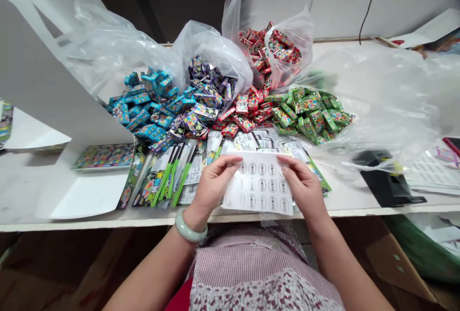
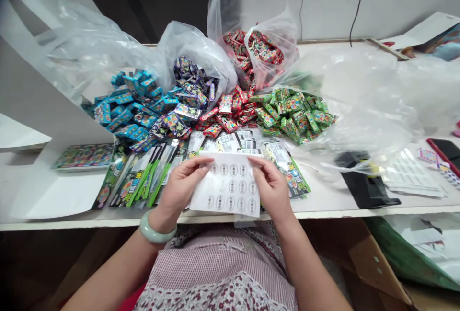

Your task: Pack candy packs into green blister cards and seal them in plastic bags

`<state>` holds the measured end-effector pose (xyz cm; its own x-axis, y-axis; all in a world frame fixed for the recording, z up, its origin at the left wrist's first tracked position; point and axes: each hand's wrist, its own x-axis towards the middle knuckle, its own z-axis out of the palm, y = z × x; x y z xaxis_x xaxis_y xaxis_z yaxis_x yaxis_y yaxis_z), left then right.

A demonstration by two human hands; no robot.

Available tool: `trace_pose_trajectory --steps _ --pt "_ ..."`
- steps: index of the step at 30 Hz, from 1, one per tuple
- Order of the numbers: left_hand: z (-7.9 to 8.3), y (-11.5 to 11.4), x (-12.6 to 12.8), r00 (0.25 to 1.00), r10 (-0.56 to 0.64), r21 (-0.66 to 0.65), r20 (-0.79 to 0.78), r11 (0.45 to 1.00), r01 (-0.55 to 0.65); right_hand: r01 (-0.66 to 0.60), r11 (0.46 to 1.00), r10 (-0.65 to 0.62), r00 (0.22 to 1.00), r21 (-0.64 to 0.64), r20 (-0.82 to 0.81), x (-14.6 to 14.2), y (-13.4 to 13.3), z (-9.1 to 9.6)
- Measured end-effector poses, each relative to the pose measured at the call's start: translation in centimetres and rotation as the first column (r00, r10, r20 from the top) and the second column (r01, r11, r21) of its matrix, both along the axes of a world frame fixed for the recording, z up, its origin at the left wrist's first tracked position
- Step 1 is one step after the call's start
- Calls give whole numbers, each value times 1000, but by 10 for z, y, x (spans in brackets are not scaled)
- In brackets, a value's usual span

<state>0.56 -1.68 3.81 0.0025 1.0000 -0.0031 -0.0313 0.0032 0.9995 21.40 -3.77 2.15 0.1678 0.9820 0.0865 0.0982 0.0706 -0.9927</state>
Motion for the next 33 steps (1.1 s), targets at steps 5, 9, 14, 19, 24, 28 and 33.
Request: trace_pose_trajectory --steps 5,9,14,19,24,28,33 --pt "-1 1 0 988 38 -84 150 996 -26 33 999 -33 998 -2 -53 2 1 2" --pt "4 -1 -1 998 29 15 51 999 -30 27 999 -26 1000 20 -3 4 0 6" --pt "15 -2 -11 911 156 424 -381 905 22 -36 990 -7 954 139 299 8 -2 17" --pt "14 0 -16 969 -13 316 -247 944 93 -44 982 -14 954 185 299 9 -1 28" --pt "4 -4 -10 974 -154 -83 164 982 169 -100 990 92 993 -99 -76 -2 -3 27" --pt "1 -4 -5 990 -47 18 130 999 45 -70 994 63 994 -78 -88 -9 -8 27" --pt "-1 -4 -3 975 -3 -198 221 979 47 -37 997 29 991 62 129 -5 -11 28"
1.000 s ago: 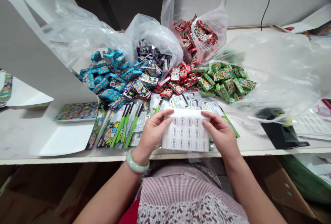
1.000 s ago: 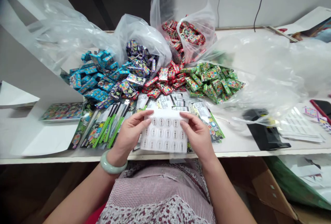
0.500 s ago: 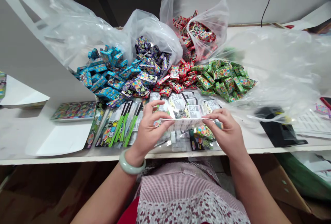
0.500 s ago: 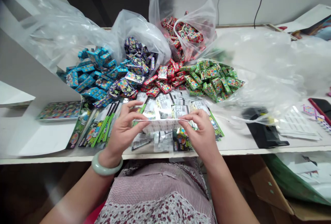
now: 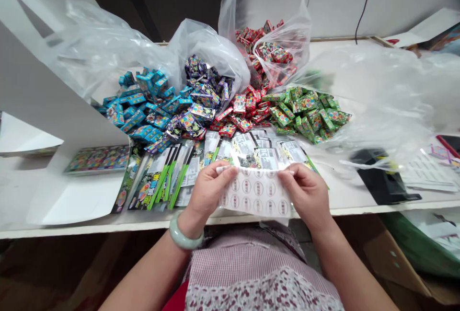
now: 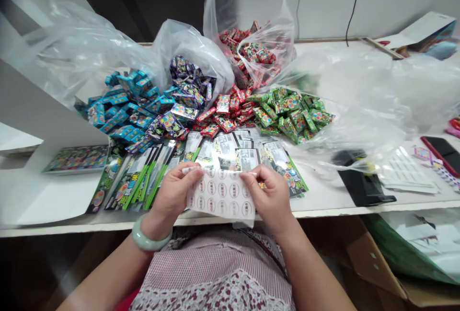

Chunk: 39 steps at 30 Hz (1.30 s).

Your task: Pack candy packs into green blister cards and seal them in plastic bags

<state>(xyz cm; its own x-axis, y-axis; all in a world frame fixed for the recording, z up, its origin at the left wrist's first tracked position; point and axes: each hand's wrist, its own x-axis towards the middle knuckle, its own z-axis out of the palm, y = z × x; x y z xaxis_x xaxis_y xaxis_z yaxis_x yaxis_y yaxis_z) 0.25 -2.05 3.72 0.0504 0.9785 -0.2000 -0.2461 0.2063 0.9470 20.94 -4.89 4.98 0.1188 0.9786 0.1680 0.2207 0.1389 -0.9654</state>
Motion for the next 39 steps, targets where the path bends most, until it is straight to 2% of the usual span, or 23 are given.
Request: trace_pose_trajectory --steps 1,3,7,9,12,14,16,21,28,34,39 --pt "-1 0 0 1000 -9 -18 5 1000 9 -3 1000 3 1000 8 11 1 0 0" --pt "-1 0 -1 1000 -23 40 -15 999 24 -30 1000 31 999 6 -25 3 1 -2" --pt "1 1 -3 994 -80 303 -77 948 100 -120 993 120 987 8 -107 7 5 -5" --pt "4 2 -5 985 -108 375 -132 915 150 -177 984 176 984 -26 -36 9 7 -1" --pt "8 1 -7 965 -133 417 -224 882 218 -238 969 245 962 -68 120 11 11 10" --pt "11 1 -8 960 -129 413 -250 882 226 -269 958 281 947 -95 157 11 13 17" --pt "12 0 -8 959 -109 364 -261 909 202 -294 946 314 938 -140 148 11 13 21" --pt "14 -1 -7 961 -89 247 -261 956 156 -299 929 325 941 -218 96 11 11 20" --pt "14 1 -8 963 -119 322 -240 927 195 -282 955 295 929 -90 221 8 14 22" --pt "15 -1 -9 964 -108 177 -242 972 154 -358 917 392 891 -175 230 9 14 24" --pt "10 -2 -12 964 -119 208 -236 963 169 -350 921 382 898 -171 217 11 13 23"
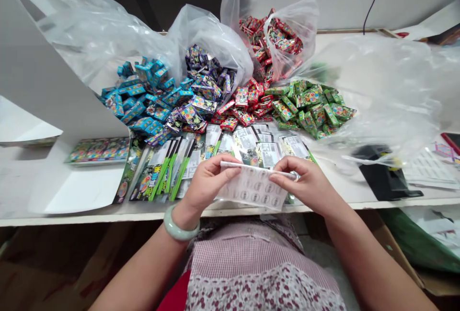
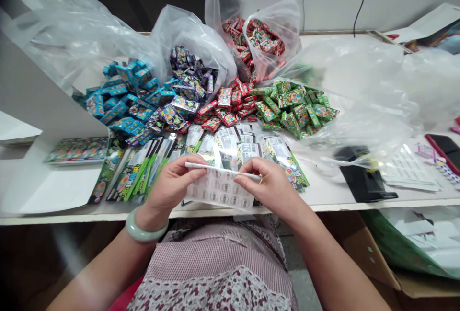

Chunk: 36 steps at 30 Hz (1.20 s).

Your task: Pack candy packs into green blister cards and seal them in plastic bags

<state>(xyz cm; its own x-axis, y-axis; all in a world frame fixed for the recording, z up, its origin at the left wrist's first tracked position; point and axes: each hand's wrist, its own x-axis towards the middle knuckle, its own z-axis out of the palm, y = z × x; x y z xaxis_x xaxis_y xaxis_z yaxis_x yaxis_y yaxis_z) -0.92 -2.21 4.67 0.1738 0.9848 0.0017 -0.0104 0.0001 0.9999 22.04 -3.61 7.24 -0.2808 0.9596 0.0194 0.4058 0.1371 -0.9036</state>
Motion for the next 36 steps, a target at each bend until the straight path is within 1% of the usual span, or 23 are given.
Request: trace_pose_trajectory --steps 3,5,6,8,9,10,11,12,13,15,16,18,20,22,26,29,31,33,36 --pt "-2 1 -1 999 -39 1 29 999 39 23 1000 -23 999 21 24 0 0 1" --pt "3 2 -2 998 -57 49 20 997 56 29 999 -30 999 24 40 -1 0 2" --pt "8 4 -2 998 -63 110 -21 992 65 26 1000 -27 999 17 42 -1 0 3" --pt "21 8 -2 981 -75 252 -180 960 119 4 1000 -4 999 -9 31 -3 0 5" --pt "27 10 -1 959 -80 297 -271 941 162 -10 1000 11 1000 -21 22 -3 0 5" --pt "33 13 -1 936 -91 308 -341 930 203 -24 999 24 1000 -26 11 -3 0 6" --pt "37 16 -1 921 -108 289 -375 930 227 -34 999 34 999 -26 3 -3 0 7" --pt "39 18 -1 922 -124 249 -367 942 225 -34 999 34 999 -21 -2 -3 1 7" --pt "39 19 -1 939 -133 198 -318 959 203 -29 1000 29 1000 -13 -2 -3 1 8" --pt "35 21 -3 975 -146 55 -165 986 157 -10 1000 10 1000 8 4 -1 1 8" --pt "30 21 -4 984 -158 -28 -88 987 156 -6 1000 5 1000 17 8 0 1 8" --pt "21 19 -5 985 -171 -169 38 970 175 1 1000 -1 1000 26 10 1 2 8" --pt "14 17 -4 982 -159 -242 102 954 180 24 999 -24 1000 28 5 2 2 6" --pt "10 15 -3 987 -125 -236 98 961 145 38 998 -38 999 42 11 2 2 4" --pt "7 13 -1 997 -81 -163 -19 984 77 47 990 -57 996 136 67 0 3 -3" --pt "4 12 0 998 -49 -188 -28 981 42 88 970 -112 989 229 98 -1 3 -9" --pt "1 11 0 1000 -25 -213 -16 977 21 91 960 -122 987 265 104 -1 3 -14" --pt "-1 10 0 1000 -17 -209 -2 978 16 83 959 -116 988 271 106 -2 3 -16" --pt "0 7 1 999 -35 -163 -9 986 33 71 973 -98 988 218 116 -3 4 -15"
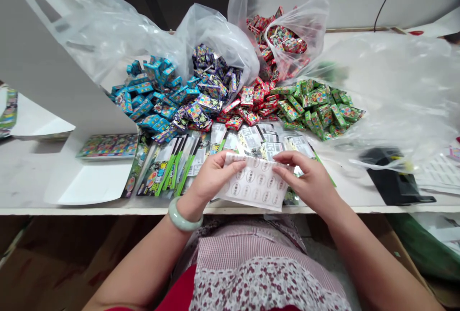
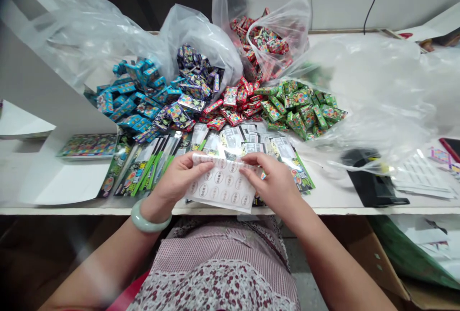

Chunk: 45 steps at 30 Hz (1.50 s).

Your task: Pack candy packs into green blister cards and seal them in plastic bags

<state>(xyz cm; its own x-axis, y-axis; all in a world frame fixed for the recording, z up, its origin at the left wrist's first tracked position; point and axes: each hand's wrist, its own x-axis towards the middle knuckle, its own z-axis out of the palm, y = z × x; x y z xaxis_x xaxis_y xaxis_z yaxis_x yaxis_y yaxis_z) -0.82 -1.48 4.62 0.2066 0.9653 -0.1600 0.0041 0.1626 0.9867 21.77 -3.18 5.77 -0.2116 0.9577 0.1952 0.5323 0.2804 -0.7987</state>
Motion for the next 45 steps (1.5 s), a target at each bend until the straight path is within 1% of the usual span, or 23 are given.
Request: trace_pose_trajectory --steps 3,5,8,10,14,16,19,22,24,28,31,36,39,42,45 --pt "4 -2 2 996 -40 63 -79 997 45 -45 998 46 999 -48 13 -1 2 5" --pt "6 -3 3 990 -60 115 -131 991 75 -74 997 75 997 -37 32 -3 3 7" --pt "8 -4 4 986 -54 173 -160 982 82 -63 998 63 997 -8 40 -5 3 6" --pt "7 -4 4 987 -62 165 -150 982 87 -53 999 53 998 -11 37 -6 3 5" --pt "3 -5 4 989 -79 97 -127 991 91 -48 998 49 999 -47 21 -6 3 2" --pt "2 -5 4 988 -78 92 -136 992 91 -42 997 43 999 -64 15 -5 3 3" --pt "3 -5 5 984 -93 150 -153 982 116 -56 991 53 998 -123 -24 -5 5 4" --pt "4 -5 6 984 -113 207 -134 968 140 -69 983 57 996 -169 -74 -6 6 5" --pt "4 -5 7 987 -118 185 -113 973 138 -47 989 36 997 -143 -73 -6 5 4" --pt "1 -5 8 992 -89 87 -93 991 97 -9 999 8 1000 -49 -29 -5 4 1" --pt "-3 -5 7 992 -84 37 -92 995 88 -22 999 22 1000 -40 -15 -4 3 0" --pt "-7 -5 7 990 -86 12 -109 996 88 -25 999 25 1000 -41 2 -1 2 -3" --pt "-6 -6 8 987 -91 15 -133 996 94 -42 998 43 999 -52 26 2 2 -3" --pt "-5 -8 11 977 -129 39 -167 990 137 -70 997 72 994 -22 84 0 4 4" --pt "-5 -9 15 953 -171 111 -248 973 203 -182 983 176 971 23 163 -13 10 17"
